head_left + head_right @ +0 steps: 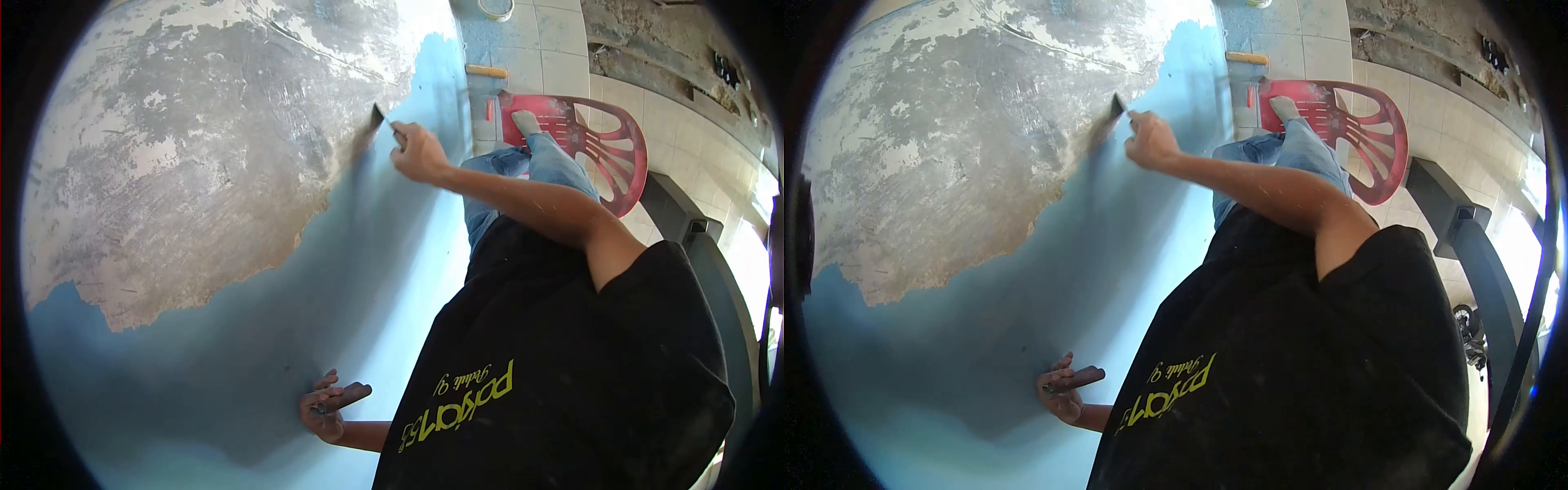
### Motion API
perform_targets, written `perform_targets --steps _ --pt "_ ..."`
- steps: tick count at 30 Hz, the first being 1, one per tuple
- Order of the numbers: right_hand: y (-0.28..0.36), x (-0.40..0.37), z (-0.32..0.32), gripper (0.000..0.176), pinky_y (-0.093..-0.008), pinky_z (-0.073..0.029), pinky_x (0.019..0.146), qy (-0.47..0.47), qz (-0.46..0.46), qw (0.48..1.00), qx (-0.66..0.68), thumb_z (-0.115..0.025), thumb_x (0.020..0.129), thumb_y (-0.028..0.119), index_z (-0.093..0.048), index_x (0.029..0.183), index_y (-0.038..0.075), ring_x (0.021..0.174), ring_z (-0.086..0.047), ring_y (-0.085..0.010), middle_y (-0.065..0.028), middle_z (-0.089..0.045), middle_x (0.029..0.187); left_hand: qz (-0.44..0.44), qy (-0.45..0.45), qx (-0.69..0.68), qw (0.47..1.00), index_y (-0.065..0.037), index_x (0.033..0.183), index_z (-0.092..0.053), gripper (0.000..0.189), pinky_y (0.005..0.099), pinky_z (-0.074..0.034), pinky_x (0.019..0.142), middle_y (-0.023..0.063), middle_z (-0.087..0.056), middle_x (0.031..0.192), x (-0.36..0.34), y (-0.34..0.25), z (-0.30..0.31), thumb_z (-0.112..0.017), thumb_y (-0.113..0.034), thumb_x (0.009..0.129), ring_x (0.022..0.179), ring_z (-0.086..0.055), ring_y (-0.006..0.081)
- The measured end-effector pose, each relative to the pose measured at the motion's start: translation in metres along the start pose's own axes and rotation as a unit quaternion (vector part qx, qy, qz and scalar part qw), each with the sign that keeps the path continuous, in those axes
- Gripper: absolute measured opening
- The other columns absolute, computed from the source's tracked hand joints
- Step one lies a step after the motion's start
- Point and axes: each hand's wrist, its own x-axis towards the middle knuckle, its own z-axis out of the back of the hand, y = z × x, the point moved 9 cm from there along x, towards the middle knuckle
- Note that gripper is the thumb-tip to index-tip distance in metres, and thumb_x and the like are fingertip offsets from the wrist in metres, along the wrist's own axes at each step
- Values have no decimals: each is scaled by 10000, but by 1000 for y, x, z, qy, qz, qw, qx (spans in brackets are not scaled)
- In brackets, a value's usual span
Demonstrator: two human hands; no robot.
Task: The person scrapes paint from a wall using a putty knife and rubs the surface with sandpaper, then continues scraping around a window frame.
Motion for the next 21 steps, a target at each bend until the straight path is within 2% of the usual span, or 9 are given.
perform_targets --steps 2,6,9,11,12,14,18,20,21 --pt "-2 6 5 441 -440 -487 809 -10 -20 1000 6 -573 766 98 -608 1189 -24 884 -620 -402 -252 -612 863 1 3 16 1000 -67 1136 -550 465 606 -380 1057 117 -716 1003 0 -1 1 -690 -433 886 1132 -614 348" --pt "23 -27 1 455 -432 -494 823 -16 55 998 36 -578 762 100 -615 1199 -23 912 -624 -410 -263 -639 922 17 13 14 1000 -66 1135 -550 457 607 -378 1058 120 -715 1013 -1 4 2 -692 -423 888 1131 -616 348" --pt "14 -7 10 478 -445 -482 863 -16 20 1000 6 -579 770 111 -594 1229 -20 951 -620 -413 -265 -636 967 9 4 5 1000 -65 1134 -550 451 607 -377 1059 122 -715 1020 -3 4 6 -693 -415 889 1129 -618 347" --pt "8 -6 3 486 -462 -490 860 51 -50 997 12 -571 745 82 -584 1205 -77 918 -609 -413 -249 -632 852 2 8 5 1000 -65 1134 -551 449 608 -377 1059 122 -715 1023 4 6 3 -693 -413 889 1129 -618 347" --pt "3 -13 -2 486 -462 -490 860 51 -57 997 15 -571 745 82 -584 1205 -77 918 -609 -413 -249 -632 852 -7 9 -3 1000 -68 1129 -553 436 608 -375 1060 127 -715 1022 6 5 -1 -693 -406 891 1127 -620 347" --pt "20 -31 0 485 -440 -500 831 -20 69 997 13 -575 773 121 -592 1236 -20 925 -635 -411 -265 -642 964 -4 7 -10 1000 -72 1123 -556 424 609 -373 1062 132 -715 1021 1 -4 2 -693 -400 893 1124 -622 347" --pt "14 -12 9 492 -447 -476 892 28 -16 999 35 -578 785 117 -564 1255 -28 1004 -623 -408 -268 -637 1024 7 3 -5 1000 -78 1105 -567 390 612 -378 1057 139 -716 1000 0 -3 1 -688 -387 900 1122 -624 347" --pt "12 -28 -5 497 -448 -474 898 63 -42 996 39 -582 785 116 -561 1256 -40 997 -621 -409 -259 -639 1001 21 6 4 1000 -78 1098 -570 382 614 -380 1053 140 -716 986 3 -2 3 -689 -381 900 1116 -627 348" --pt "23 -34 -3 471 -462 -483 822 -9 45 998 43 -579 761 95 -572 1201 -74 870 -621 -396 -240 -616 865 27 -3 7 1000 -75 1095 -570 377 615 -382 1050 137 -715 968 3 -4 4 -692 -373 899 1113 -629 349"
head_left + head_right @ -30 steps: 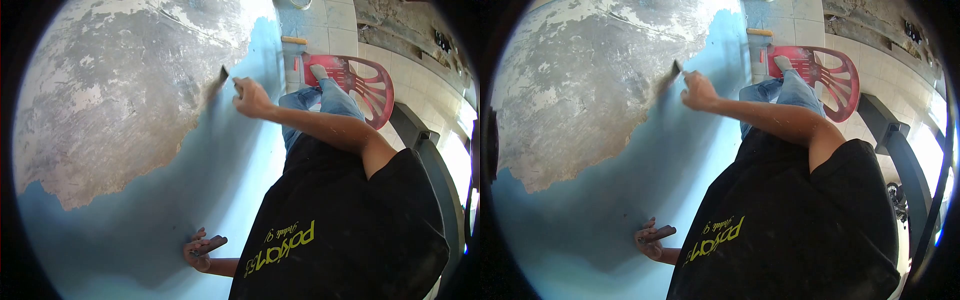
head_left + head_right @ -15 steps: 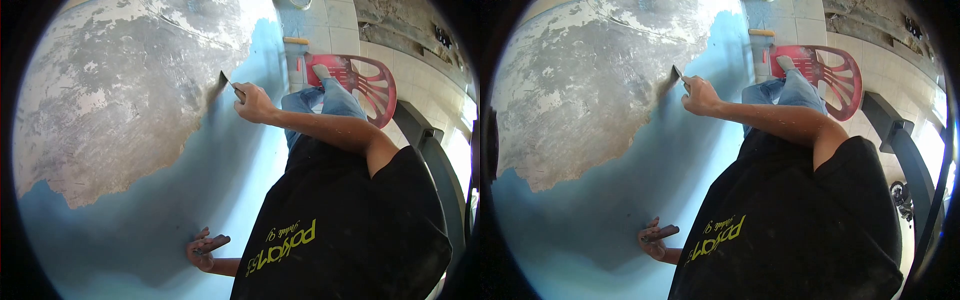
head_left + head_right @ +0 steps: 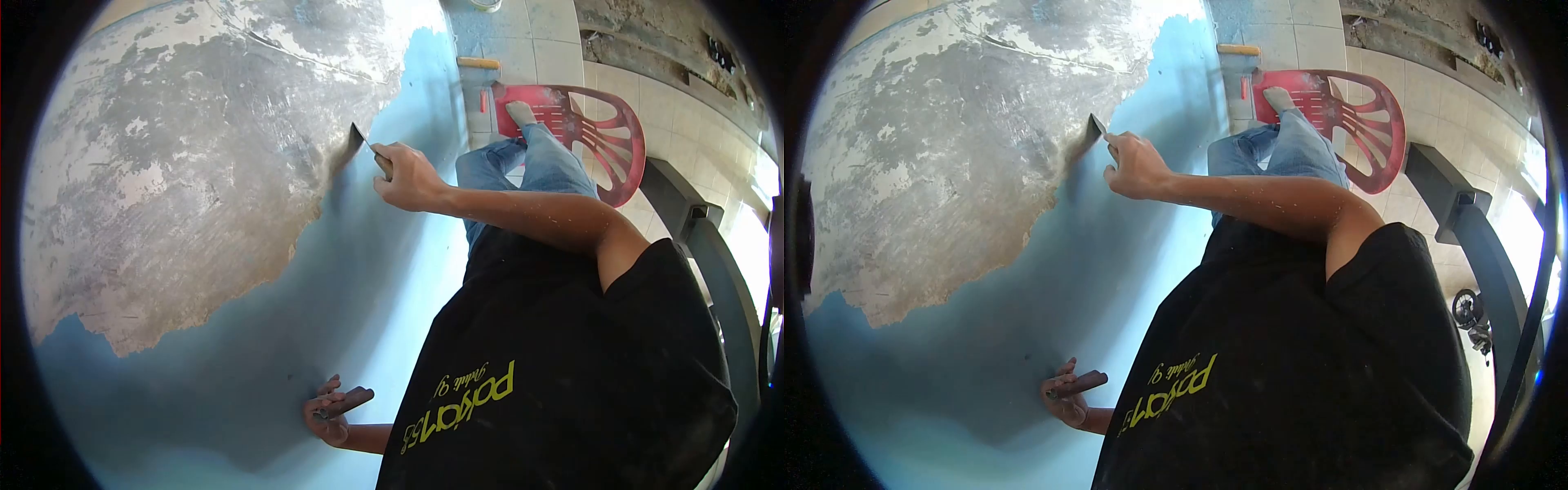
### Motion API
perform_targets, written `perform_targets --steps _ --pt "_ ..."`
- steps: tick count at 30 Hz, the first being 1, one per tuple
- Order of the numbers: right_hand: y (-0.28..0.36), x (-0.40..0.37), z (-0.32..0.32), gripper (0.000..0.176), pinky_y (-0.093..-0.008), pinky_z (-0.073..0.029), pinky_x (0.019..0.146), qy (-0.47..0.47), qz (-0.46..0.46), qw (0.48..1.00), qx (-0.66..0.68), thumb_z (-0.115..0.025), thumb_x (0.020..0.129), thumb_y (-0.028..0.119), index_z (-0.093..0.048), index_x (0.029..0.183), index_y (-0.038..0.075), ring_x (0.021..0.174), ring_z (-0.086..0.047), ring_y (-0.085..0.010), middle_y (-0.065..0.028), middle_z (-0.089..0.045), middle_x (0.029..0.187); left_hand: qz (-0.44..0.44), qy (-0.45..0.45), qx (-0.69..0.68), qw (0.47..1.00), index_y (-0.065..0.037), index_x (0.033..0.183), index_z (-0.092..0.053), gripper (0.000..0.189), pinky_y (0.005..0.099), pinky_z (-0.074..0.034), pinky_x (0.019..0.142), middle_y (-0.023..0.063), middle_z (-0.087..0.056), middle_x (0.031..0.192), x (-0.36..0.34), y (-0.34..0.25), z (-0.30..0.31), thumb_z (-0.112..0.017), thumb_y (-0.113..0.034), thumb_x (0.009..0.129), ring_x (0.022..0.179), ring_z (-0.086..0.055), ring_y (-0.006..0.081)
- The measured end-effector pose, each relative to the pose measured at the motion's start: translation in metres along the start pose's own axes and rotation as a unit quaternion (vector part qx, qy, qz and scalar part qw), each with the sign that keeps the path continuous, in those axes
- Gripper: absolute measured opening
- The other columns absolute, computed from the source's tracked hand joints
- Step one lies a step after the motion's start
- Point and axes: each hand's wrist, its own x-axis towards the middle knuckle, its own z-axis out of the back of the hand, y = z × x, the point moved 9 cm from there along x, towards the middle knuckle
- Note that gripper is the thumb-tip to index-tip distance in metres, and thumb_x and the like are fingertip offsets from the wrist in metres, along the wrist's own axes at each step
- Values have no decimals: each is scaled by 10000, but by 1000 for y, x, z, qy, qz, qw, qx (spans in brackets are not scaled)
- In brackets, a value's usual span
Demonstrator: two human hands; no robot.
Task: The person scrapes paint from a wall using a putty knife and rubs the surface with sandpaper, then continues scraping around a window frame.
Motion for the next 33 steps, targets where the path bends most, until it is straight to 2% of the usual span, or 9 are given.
perform_targets --steps 3,5,11,14,16,21,25,27,33 --pt "7 15 16 439 -473 -489 747 -64 67 996 -10 -562 736 64 -587 1137 -113 750 -619 -383 -217 -581 705 -4 -12 3 1000 -69 1088 -572 369 617 -388 1043 134 -711 939 3 -1 -6 -690 -364 901 1103 -634 348" --pt "-28 27 9 435 -468 -477 820 29 -114 993 28 -557 741 67 -593 1137 -111 878 -611 -388 -243 -601 807 -9 -3 13 1000 -66 1085 -573 366 618 -393 1039 135 -709 929 5 -4 -8 -686 -365 905 1096 -637 346" --pt "-21 27 13 487 -441 -487 809 -45 19 998 -32 -579 750 124 -592 1218 -11 857 -630 -396 -255 -624 900 -8 -8 11 1000 -63 1086 -570 369 618 -397 1035 135 -707 937 3 -3 -4 -675 -372 912 1095 -636 345" --pt "-39 29 8 498 -447 -484 854 47 -155 987 12 -576 756 126 -589 1238 3 953 -620 -425 -261 -629 1014 -15 -6 10 1000 -62 1086 -569 371 619 -399 1033 136 -706 941 2 -4 -3 -669 -375 916 1095 -635 345" --pt "-6 3 4 489 -433 -505 785 -5 -7 1000 -4 -577 750 119 -598 1223 -5 889 -636 -410 -258 -634 920 0 0 13 1000 -61 1087 -568 372 619 -400 1032 136 -706 944 3 -1 -4 -666 -378 918 1095 -635 345" --pt "-45 39 6 502 -434 -500 818 63 -138 988 -33 -583 745 127 -593 1224 -21 900 -635 -419 -260 -643 934 -2 9 -6 1000 -57 1114 -546 395 618 -388 1044 141 -703 972 -2 -1 -3 -665 -378 916 1110 -625 353" --pt "-12 5 6 491 -451 -499 716 -46 28 999 5 -582 730 82 -599 1197 -73 727 -625 -369 -210 -601 718 -4 10 43 999 -56 1072 -525 383 607 -411 1024 153 -713 949 3 -3 -4 -592 -413 953 1096 -630 368" --pt "-25 17 10 506 -441 -492 843 -20 -48 999 -3 -595 745 136 -597 1232 1 934 -631 -412 -262 -649 938 2 10 7 1000 -58 1107 -531 393 609 -397 1038 144 -705 966 3 2 -3 -640 -389 926 1110 -624 362" --pt "-13 1 1 514 -438 -502 864 9 -49 999 1 -606 764 138 -581 1257 -7 939 -633 -417 -265 -648 1005 14 18 15 1000 -59 1072 -529 434 602 -406 1032 150 -718 944 1 0 0 -633 -452 920 1099 -627 370"
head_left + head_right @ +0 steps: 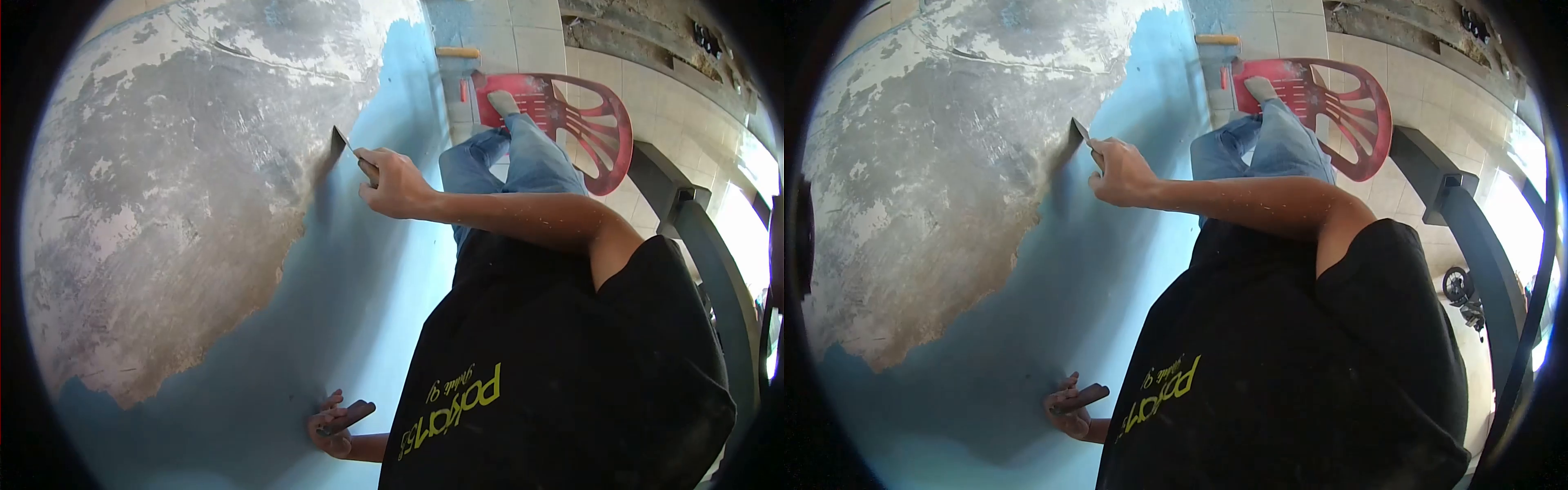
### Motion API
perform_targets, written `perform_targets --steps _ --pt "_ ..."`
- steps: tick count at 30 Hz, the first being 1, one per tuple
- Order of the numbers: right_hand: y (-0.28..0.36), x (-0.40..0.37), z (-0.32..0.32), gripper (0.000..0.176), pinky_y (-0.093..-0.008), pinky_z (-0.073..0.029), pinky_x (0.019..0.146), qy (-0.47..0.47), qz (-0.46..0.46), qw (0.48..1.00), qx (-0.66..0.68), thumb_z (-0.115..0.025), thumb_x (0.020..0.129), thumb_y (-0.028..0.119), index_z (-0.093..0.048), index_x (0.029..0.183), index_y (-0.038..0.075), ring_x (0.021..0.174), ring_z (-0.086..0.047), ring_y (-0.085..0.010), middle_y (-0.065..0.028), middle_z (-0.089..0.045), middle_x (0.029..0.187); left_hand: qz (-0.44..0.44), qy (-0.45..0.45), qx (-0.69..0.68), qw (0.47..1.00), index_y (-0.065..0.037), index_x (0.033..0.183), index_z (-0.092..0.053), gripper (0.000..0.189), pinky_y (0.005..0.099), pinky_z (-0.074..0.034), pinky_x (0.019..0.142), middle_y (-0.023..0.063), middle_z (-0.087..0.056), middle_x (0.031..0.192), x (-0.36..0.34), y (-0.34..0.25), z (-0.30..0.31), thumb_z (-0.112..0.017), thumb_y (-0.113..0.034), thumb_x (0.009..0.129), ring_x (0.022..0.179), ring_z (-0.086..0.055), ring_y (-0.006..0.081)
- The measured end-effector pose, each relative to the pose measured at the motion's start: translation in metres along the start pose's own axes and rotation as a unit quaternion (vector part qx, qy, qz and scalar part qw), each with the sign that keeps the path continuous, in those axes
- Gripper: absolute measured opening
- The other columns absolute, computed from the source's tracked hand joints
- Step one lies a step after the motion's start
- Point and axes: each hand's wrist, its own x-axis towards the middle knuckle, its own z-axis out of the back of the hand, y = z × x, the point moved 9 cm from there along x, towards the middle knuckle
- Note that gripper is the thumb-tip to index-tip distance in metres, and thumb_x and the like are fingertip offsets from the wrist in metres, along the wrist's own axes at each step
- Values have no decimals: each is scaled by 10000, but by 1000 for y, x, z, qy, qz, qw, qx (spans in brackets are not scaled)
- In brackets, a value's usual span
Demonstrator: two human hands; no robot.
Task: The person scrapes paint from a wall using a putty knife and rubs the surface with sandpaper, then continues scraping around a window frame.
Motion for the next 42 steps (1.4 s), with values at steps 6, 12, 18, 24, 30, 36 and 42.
perform_targets --steps 6,12,18,24,30,36,42 --pt "-8 26 1 545 -429 -470 896 24 -55 998 -9 -611 762 126 -558 1278 -40 992 -615 -396 -269 -631 1042 -8 -5 -13 1000 -62 1072 -525 425 609 -403 1031 150 -721 942 3 4 -2 -670 -423 903 1086 -632 365" --pt "-8 24 9 524 -435 -481 826 21 -58 998 -3 -602 758 127 -570 1255 -37 910 -622 -392 -235 -623 914 3 14 -31 999 -61 1131 -543 435 614 -396 1044 138 -706 1018 1 -2 -6 -663 -416 910 1138 -613 367" --pt "-10 29 10 478 -431 -495 805 -35 10 999 -15 -593 750 129 -602 1201 -31 865 -630 -404 -253 -623 868 15 2 -22 1000 -78 1131 -542 458 621 -390 1046 124 -706 978 -2 6 2 -666 -452 897 1119 -625 360" --pt "-17 21 3 458 -444 -505 804 -9 -22 1000 11 -595 740 132 -608 1175 -15 891 -645 -421 -287 -639 911 37 -3 -32 999 -80 1116 -532 494 616 -376 1058 114 -700 950 -3 3 4 -714 -460 857 1124 -616 352" --pt "-38 55 9 304 -472 -475 707 -3 -69 997 -14 -574 703 80 -600 966 -71 734 -610 -394 -209 -584 705 23 -9 1 1000 -71 1083 -525 502 617 -397 1037 96 -693 906 -3 13 4 -690 -493 868 1070 -644 332" --pt "-46 61 13 386 -483 -474 755 -72 10 997 -20 -576 707 97 -616 1060 -53 802 -605 -414 -228 -612 786 23 -15 2 1000 -55 1065 -514 424 623 -411 1004 155 -720 919 -2 4 2 -649 -429 917 1066 -633 374" --pt "-29 42 15 449 -483 -482 752 -97 70 993 -11 -561 713 75 -604 1136 -72 779 -615 -402 -224 -591 727 29 -8 -24 999 -56 1057 -510 427 627 -402 1010 153 -720 907 -3 9 5 -657 -429 910 1074 -628 369"
